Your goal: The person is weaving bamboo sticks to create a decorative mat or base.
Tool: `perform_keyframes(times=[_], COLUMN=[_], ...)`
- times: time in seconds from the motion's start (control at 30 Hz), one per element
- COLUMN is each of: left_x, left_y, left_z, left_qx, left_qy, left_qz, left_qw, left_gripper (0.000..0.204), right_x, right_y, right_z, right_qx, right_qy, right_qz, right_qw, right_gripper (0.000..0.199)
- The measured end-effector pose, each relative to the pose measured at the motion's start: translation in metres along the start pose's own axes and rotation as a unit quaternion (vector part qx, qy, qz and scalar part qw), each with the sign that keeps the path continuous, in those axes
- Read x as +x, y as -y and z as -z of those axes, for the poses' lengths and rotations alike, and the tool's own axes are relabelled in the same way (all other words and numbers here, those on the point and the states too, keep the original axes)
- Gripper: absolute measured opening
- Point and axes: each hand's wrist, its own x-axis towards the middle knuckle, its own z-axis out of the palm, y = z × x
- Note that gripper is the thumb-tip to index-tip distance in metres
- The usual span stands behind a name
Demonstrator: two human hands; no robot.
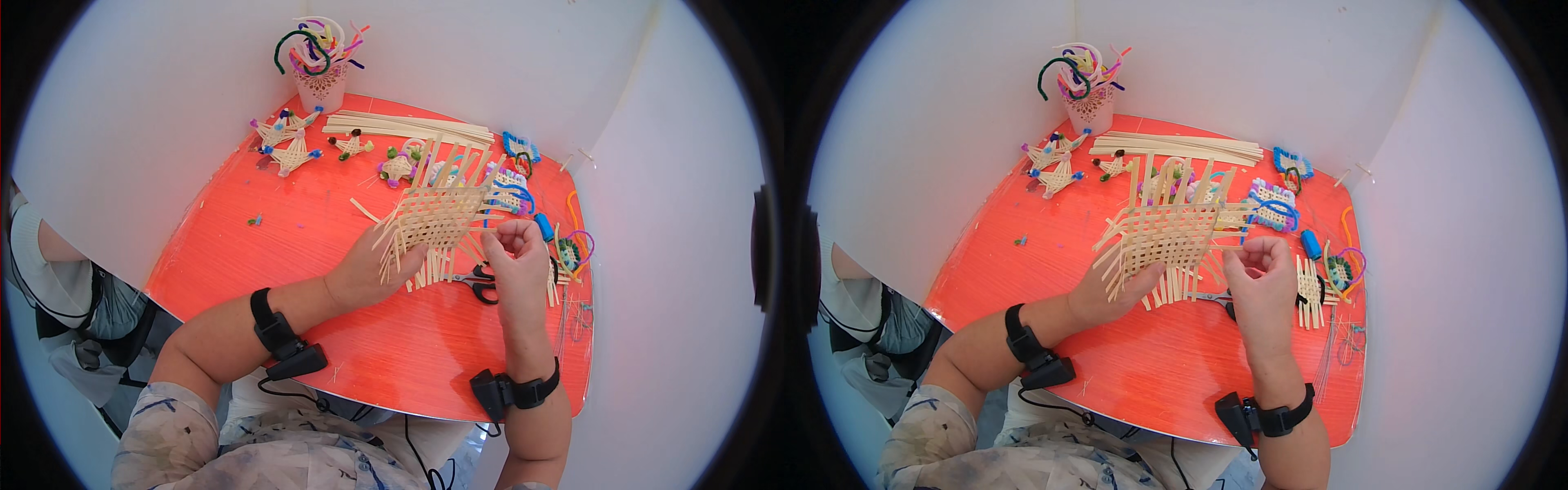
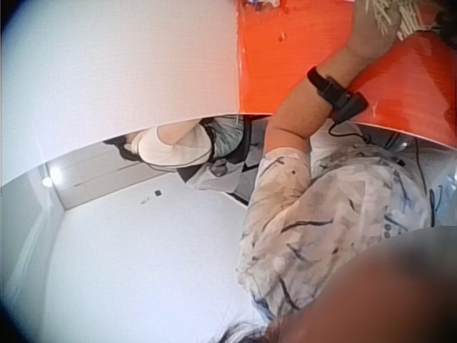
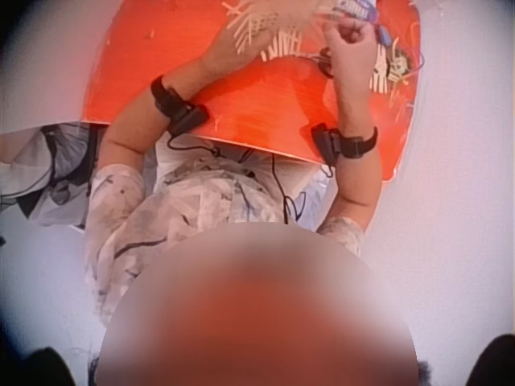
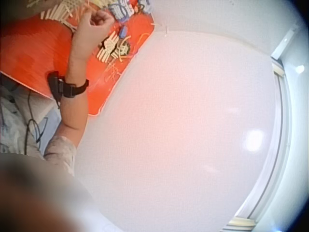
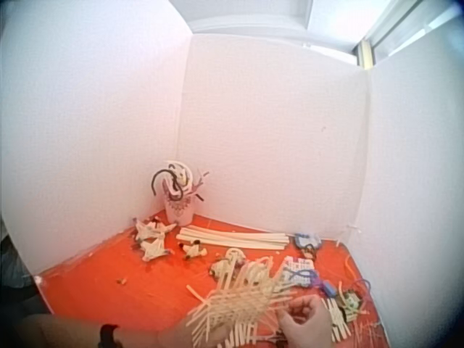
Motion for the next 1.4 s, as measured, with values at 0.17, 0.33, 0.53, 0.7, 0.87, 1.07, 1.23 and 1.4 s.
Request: perform_keyframes(times=[0.17, 0.33, 0.53, 0.7, 0.87, 1.07, 1.23, 1.4], left_x=[0.0, -0.005, 0.0, -0.002, 0.004, -0.003, -0.001, -0.002], left_y=[-0.004, 0.016, -0.005, -0.003, -0.011, 0.0, -0.006, 0.011], left_z=[-0.003, -0.003, 0.002, 0.002, -0.001, -0.006, -0.003, -0.007], left_qx=[-0.11, 0.111, 0.079, 0.037, -0.092, 0.038, -0.025, 0.206], left_qy=[-0.012, -0.006, 0.042, 0.073, 0.061, 0.04, 0.059, 0.007], left_qz=[0.064, -0.141, -0.057, 0.033, 0.108, -0.023, 0.042, -0.211], left_qw=[0.992, 0.984, 0.994, 0.996, 0.988, 0.998, 0.997, 0.956], left_gripper=[0.028, 0.029, 0.028, 0.024, 0.025, 0.027, 0.027, 0.025], right_x=[-0.001, -0.002, 0.001, 0.0, -0.002, -0.001, -0.004, -0.005], right_y=[0.001, 0.004, 0.001, 0.003, -0.006, -0.011, -0.004, -0.004], right_z=[0.001, 0.001, 0.007, 0.003, -0.005, -0.009, -0.009, -0.01], right_qx=[0.005, -0.017, 0.043, 0.047, 0.038, -0.005, -0.05, -0.059], right_qy=[0.006, 0.034, 0.046, 0.06, 0.03, -0.01, -0.015, -0.021], right_qz=[0.0, -0.031, -0.085, -0.074, -0.042, 0.003, 0.032, 0.037], right_qw=[1.0, 0.999, 0.994, 0.994, 0.998, 1.0, 0.998, 0.997], right_gripper=[0.022, 0.019, 0.017, 0.018, 0.018, 0.017, 0.016, 0.015])
